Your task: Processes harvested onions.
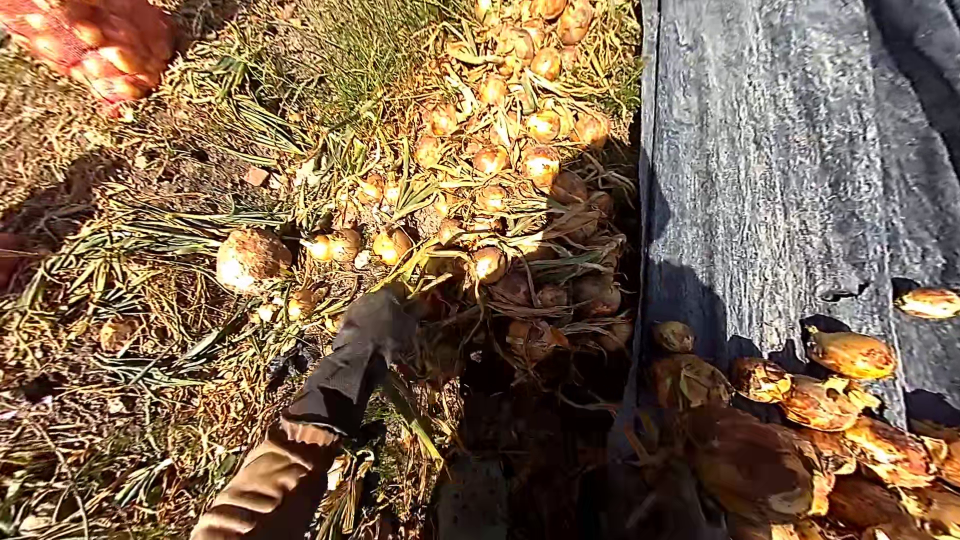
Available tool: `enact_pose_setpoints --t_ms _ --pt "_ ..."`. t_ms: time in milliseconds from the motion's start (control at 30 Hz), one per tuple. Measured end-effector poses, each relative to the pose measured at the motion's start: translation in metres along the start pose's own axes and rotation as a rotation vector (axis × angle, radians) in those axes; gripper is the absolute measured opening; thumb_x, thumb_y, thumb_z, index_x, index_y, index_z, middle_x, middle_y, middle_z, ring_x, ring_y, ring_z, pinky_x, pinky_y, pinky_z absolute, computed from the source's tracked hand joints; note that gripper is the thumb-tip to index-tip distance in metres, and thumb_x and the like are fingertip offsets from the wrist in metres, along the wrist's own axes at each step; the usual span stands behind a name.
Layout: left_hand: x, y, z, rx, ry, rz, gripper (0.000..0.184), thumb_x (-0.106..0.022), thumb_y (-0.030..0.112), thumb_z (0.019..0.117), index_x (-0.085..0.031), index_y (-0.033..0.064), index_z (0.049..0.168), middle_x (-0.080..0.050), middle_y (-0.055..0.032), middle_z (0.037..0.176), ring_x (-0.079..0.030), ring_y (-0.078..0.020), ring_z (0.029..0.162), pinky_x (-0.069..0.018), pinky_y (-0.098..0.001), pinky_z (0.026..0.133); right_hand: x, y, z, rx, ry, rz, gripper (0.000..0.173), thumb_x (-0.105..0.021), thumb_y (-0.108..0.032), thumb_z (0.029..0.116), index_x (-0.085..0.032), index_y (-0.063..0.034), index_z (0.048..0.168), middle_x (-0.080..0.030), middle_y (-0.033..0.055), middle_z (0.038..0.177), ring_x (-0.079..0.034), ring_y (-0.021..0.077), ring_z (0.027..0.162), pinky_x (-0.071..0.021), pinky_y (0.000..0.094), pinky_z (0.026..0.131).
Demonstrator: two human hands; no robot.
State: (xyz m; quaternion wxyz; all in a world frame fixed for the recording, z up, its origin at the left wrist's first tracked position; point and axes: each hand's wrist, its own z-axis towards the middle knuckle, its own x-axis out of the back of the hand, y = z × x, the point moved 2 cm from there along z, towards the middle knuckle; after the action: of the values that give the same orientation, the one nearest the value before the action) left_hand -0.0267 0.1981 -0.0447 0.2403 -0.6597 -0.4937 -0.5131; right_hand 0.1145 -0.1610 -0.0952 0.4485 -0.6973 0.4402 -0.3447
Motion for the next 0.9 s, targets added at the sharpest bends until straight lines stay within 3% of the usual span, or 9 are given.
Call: enact_pose_setpoints --t_ms 133,233,367,533,600,667,733,800,900 --pt "-0.057 -0.012 0.052 0.159 -0.055 -0.030 0.057 -0.082 0.042 0.0819 -0.062 0.0107 0.125 -0.069 -0.0227 0.110 -0.067 -0.0457 0.101 -0.0529 -0.0700 0.078 -0.011 0.010 0.002 -0.119 -0.226 0.014 0.033 -0.050 -0.030 0.1059 -0.056 -0.0044 0.126 -0.062 -0.0007 0.076 -0.058 0.0097 0.056 -0.0538 0.0292 0.050" --pt "-0.089 -0.018 0.074 0.194 0.007 -0.006 0.054 -0.074 0.037 0.0871 -0.058 0.0164 0.134 -0.069 -0.0179 0.117 -0.069 -0.0402 0.103 -0.0559 -0.0643 0.081 -0.040 0.032 -0.017 -0.271 -0.398 0.119 0.039 -0.056 -0.042 0.1021 -0.059 -0.0051 0.116 -0.053 0.0045 0.062 -0.050 0.0160 0.045 -0.0486 0.0335 0.041" --pt "-0.086 -0.036 0.089 0.219 -0.130 -0.302 0.036 -0.068 0.040 0.0940 -0.069 0.0149 0.120 -0.072 -0.0157 0.109 -0.069 -0.0339 0.101 -0.0542 -0.0616 0.086 -0.051 0.057 -0.022 -0.456 -0.459 0.092 0.044 -0.049 -0.045 0.1048 -0.060 -0.0046 0.120 -0.055 0.0068 0.064 -0.051 0.0174 0.046 -0.0492 0.0341 0.042" --pt "-0.059 -0.017 -0.033 -0.111 -0.311 -0.714 0.033 -0.065 0.045 0.0991 -0.070 0.0133 0.110 -0.070 -0.0047 0.091 -0.067 -0.0162 0.079 -0.0581 -0.0392 0.071 -0.046 0.052 -0.016 -0.466 -0.586 0.121 0.050 -0.051 -0.043 0.1048 -0.046 -0.0061 0.137 -0.061 0.0078 0.078 -0.057 0.0173 0.054 -0.0529 0.0330 0.047" --pt "-0.065 0.002 -0.088 -0.228 -0.578 -0.895 0.027 -0.068 0.036 0.0993 -0.070 0.0134 0.114 -0.072 0.0025 0.098 -0.068 -0.0077 0.088 -0.0587 -0.0303 0.081 -0.045 0.043 -0.024 -0.311 -0.695 0.245 0.068 -0.054 -0.063 0.0984 -0.046 -0.0083 0.139 -0.063 0.0038 0.086 -0.057 0.0125 0.060 -0.0529 0.0301 0.051" --pt "-0.068 0.019 -0.134 -0.213 -0.789 -1.069 0.022 -0.066 0.021 0.0994 -0.066 0.0094 0.118 -0.071 0.0047 0.103 -0.067 -0.0043 0.095 -0.0580 -0.0269 0.088 -0.040 0.038 -0.031 -0.120 -0.696 0.262 0.082 -0.049 -0.072 0.0940 -0.046 -0.0072 0.145 -0.070 -0.0001 0.107 -0.067 0.0080 0.082 -0.0598 0.0302 0.070" --pt "-0.079 0.018 -0.153 -0.062 -0.897 -1.288 0.033 -0.071 0.024 0.0966 -0.064 0.0061 0.123 -0.073 -0.0031 0.108 -0.070 -0.0127 0.100 -0.0591 -0.0347 0.091 -0.037 0.033 -0.032 0.009 -0.637 0.193 0.071 -0.044 -0.067 0.0992 -0.055 -0.0077 0.137 -0.071 -0.0026 0.111 -0.068 0.0063 0.094 -0.0607 0.0300 0.081" --pt "-0.077 0.019 -0.151 0.035 -0.870 -1.313 0.041 -0.076 0.032 0.0929 -0.065 0.0054 0.121 -0.073 -0.0086 0.107 -0.072 -0.0195 0.097 -0.0606 -0.0412 0.089 -0.036 0.034 -0.029 0.051 -0.618 0.161 0.054 -0.042 -0.055 0.1055 -0.065 -0.0094 0.123 -0.073 -0.0019 0.102 -0.070 0.0079 0.091 -0.0615 0.0312 0.081" --pt "-0.045 0.037 -0.152 -0.313 -0.372 -0.622 0.029 -0.068 0.043 0.0962 -0.072 0.0148 0.095 -0.072 0.0036 0.087 -0.070 -0.0076 0.084 -0.0592 -0.0311 0.075 -0.041 0.038 -0.029 -0.106 -0.613 0.132 0.053 -0.040 -0.056 0.1058 -0.066 -0.0103 0.099 -0.062 -0.0003 0.068 -0.057 0.0108 0.053 -0.0523 0.0322 0.047"
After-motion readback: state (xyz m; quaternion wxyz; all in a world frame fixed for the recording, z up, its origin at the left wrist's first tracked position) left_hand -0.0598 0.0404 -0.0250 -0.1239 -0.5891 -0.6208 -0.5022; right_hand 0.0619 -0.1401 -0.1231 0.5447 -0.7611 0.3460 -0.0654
